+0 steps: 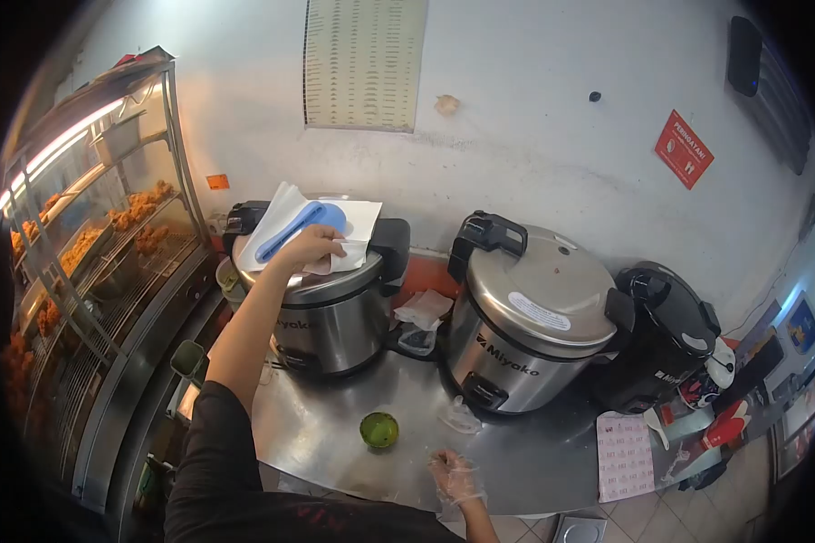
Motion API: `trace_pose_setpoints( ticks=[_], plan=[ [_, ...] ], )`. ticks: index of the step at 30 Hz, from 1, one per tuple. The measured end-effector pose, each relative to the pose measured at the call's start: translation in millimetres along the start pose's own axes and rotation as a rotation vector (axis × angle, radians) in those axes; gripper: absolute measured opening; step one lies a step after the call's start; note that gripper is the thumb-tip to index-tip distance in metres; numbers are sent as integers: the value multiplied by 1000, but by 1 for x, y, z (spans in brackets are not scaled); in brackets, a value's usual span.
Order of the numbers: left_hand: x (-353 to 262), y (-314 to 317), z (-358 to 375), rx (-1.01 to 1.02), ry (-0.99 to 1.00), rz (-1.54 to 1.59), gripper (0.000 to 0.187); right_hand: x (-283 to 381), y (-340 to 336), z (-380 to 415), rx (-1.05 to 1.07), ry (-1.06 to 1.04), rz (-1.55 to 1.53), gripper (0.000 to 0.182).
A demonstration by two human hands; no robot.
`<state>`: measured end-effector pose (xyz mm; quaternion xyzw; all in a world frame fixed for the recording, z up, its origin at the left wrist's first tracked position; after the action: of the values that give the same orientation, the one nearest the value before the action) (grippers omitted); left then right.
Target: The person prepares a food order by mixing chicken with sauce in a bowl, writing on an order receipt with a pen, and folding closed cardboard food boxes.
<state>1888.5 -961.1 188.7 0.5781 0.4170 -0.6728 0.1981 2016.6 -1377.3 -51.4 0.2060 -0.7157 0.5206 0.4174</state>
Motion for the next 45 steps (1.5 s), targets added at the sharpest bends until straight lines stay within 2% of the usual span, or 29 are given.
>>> trace_pose_setpoints(
  ticks=[3, 4, 10, 12, 15, 19, 22, 25, 29, 32, 35, 38, 40, 42, 44, 45],
  plan=[
    [-3, 0, 3, -53, -113, -198, 19, -11, 10, -1, -4, -20, -34, 20],
    [-7, -2, 8, -141, -120, -86, 22, -10, 10, -1, 12, -20, -41, 21],
    [2, -5, 3, 79, -135, -18, 18, -16, 7, 11, 80, 111, -72, 26],
    [2, -7, 6, 92, -108, -16, 19, -21, 5, 13, 131, 149, -28, 34],
    [5, -11, 4, 116, -59, -45, 18, -19, 0, 13, 71, 75, -55, 24],
    [3, -13, -16, 113, 22, -197, 17, -20, -4, 10, 109, 135, -52, 35],
    [-9, -16, -27, -198, -37, 53, 17, -16, -3, 6, 98, 106, -31, 31],
    [-13, -25, -44, -285, -55, 238, 21, -24, -1, 2, 87, 23, -38, 25],
    [-2, -44, -100, -135, 116, 344, 24, -49, 15, 9, 196, 7, -203, 26],
    [-32, -95, -56, -690, 122, 714, 19, -44, 9, 5, 258, -6, -157, 27],
    [-89, -113, -27, -577, 542, 770, 14, -47, 3, 1, 288, -64, -165, 27],
    [-152, -96, 68, -726, 794, 849, 12, -57, 11, 1, 413, -48, -382, 25],
    [-187, -91, 145, -839, 986, 763, 15, -68, 21, 0, 510, -41, -477, 24],
    [-217, -67, 232, -855, 1005, 544, 23, -75, 45, 0, 583, -74, -493, 23],
    [-235, -16, 314, -903, 969, 366, 23, -9, 27, 5, 647, -192, -357, 22],
    [-229, 4, 344, -892, 915, 83, 22, 20, 23, 9, 687, -256, -285, 22]
  ],
)
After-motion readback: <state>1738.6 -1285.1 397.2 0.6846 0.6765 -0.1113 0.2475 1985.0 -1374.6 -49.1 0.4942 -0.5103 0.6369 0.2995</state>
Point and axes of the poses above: each hand's wrist, its own z-axis away from the middle knuckle, its own y-axis out of the palm, x = y × z, the point moved 8 cm from there along -z, towards the middle knuckle, and after that the axes turned 5 degrees about -y, right-handed, at the moved point
